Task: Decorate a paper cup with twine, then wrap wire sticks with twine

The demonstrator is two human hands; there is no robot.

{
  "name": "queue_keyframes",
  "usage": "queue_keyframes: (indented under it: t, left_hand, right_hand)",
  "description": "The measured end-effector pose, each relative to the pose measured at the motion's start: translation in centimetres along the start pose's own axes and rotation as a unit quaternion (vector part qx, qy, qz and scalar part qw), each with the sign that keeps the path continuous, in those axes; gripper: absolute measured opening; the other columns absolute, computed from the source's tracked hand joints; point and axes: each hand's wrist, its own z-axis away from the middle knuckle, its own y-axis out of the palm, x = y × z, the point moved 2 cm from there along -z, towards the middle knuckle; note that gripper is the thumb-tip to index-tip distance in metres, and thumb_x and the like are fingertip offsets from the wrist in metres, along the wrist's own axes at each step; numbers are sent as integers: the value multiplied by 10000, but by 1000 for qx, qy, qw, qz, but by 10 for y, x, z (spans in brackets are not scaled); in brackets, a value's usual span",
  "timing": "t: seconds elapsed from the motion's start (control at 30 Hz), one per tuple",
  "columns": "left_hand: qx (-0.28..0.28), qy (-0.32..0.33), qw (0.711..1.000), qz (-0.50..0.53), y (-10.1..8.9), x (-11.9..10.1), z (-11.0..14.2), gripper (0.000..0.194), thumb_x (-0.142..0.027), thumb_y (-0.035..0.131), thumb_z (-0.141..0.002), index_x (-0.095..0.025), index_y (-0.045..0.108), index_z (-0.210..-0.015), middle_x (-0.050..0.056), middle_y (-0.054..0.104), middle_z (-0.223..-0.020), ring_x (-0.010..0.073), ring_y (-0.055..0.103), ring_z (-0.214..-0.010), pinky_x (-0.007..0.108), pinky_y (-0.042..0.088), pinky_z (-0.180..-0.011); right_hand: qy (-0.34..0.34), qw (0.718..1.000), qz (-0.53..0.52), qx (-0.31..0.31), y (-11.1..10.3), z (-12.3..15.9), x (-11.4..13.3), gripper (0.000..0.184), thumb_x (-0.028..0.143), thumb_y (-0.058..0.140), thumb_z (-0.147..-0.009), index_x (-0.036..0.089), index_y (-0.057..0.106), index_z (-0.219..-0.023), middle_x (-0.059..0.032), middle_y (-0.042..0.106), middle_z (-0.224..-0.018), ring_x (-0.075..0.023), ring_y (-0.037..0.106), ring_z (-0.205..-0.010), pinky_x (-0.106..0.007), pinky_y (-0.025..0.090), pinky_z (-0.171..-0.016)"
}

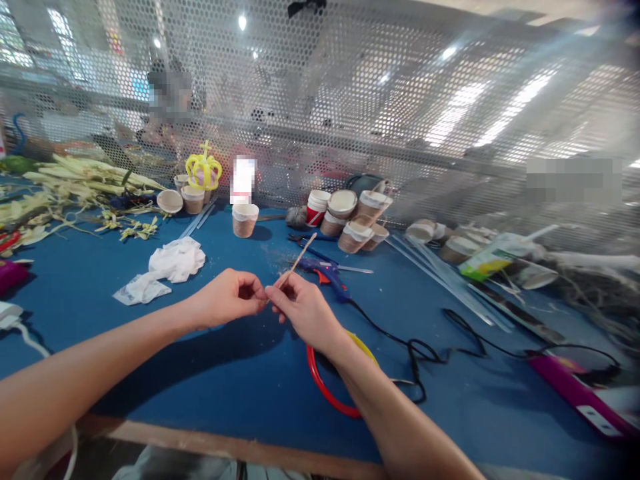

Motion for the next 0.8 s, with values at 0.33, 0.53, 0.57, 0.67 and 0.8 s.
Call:
queue_keyframes:
  t: [0.33, 0.53, 0.57, 0.67, 0.8]
  left_hand:
    - [-11, -9, 1000, 4, 2, 1, 0, 189, -300, 567, -658, -132, 502, -601, -57, 435, -526, 64, 357, -495, 206, 260, -473]
    - [53, -85, 988, 115, 0, -5, 4, 175, -275, 613, -626, -126, 521, -625, -58, 442, -536, 40, 301, -448, 189, 199, -409]
    - [59, -91, 987, 122, 0, -6, 5, 173, -274, 609, -634, -125, 522, -633, -57, 441, -542, 37, 297, -447, 187, 197, -407]
    - [67, -73, 989, 106, -2, -8, 5, 159, -274, 577, -674, -122, 534, -657, -50, 455, -577, 38, 312, -465, 186, 218, -421]
    - [58, -23, 997, 36, -1, -6, 2, 168, -275, 555, -700, -115, 547, -648, -42, 477, -586, 53, 361, -514, 199, 275, -485]
  right_hand:
    - [-8, 1000, -9, -9, 1, 0, 0, 230, 366, 567, -721, 171, 468, -652, 34, 493, -570, -73, 452, -450, -203, 396, -421]
    - [-25, 994, -81, 64, -3, 1, 5, 237, 388, 548, -729, 160, 498, -685, 26, 509, -592, -73, 461, -484, -200, 416, -452]
    - [-22, 996, -70, 57, -4, 0, 4, 241, 388, 547, -730, 159, 496, -671, 29, 498, -579, -72, 453, -478, -199, 410, -447]
    - [-13, 999, -35, 37, -5, 0, 2, 233, 380, 535, -739, 159, 493, -679, 34, 479, -559, -74, 439, -469, -201, 397, -438]
    - [-13, 999, 30, 15, -4, 0, 1, 210, 347, 514, -759, 164, 485, -661, 39, 461, -539, -73, 419, -454, -203, 357, -428]
